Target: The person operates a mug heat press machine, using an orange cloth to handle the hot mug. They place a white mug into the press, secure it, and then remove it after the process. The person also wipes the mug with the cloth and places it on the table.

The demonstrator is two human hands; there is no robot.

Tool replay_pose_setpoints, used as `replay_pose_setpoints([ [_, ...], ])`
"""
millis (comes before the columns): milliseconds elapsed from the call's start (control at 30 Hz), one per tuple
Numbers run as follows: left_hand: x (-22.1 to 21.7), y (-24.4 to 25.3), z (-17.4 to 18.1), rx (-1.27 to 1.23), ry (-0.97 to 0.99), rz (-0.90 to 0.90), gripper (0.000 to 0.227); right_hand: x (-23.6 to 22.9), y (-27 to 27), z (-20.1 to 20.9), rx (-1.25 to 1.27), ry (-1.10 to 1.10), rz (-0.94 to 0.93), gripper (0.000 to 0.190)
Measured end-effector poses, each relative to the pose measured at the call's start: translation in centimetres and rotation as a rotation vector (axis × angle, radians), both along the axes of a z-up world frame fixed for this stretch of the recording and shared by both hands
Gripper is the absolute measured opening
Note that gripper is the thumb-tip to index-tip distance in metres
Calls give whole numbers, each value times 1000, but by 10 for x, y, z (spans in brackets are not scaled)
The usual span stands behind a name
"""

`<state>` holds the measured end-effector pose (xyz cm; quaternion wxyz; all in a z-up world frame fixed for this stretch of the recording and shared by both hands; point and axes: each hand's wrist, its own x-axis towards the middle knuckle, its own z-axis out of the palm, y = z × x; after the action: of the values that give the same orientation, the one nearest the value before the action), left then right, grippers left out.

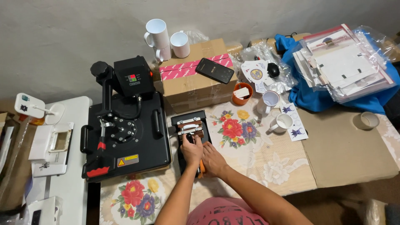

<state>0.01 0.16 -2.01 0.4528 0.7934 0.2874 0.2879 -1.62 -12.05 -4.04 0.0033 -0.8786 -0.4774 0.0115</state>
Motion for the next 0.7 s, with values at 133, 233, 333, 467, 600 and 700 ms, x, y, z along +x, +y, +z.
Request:
replay_pose_setpoints([
  [133, 3, 3, -3, 13, 12, 14, 17, 11, 3, -79, 205, -28, -15, 99],
  [233, 2, 4, -4, 4, 29, 19, 17, 13, 9, -101, 252, -90, -82, 53],
  [333, 0, -1, 5, -11, 44, 8, 17, 13, 9, -89, 203, -71, -100, 42],
  [467, 0, -2, 10, -61, 18, -11, 15, 15, 7, -88, 254, -60, -100, 43],
  [600, 2, -2, -2, -73, -12, -41, 16, 15, 4, -93, 301, -66, -115, 40],
  [700, -1, -3, 7, -66, -13, -49, 16, 12, 5, -85, 314, -111, -99, 33],
])
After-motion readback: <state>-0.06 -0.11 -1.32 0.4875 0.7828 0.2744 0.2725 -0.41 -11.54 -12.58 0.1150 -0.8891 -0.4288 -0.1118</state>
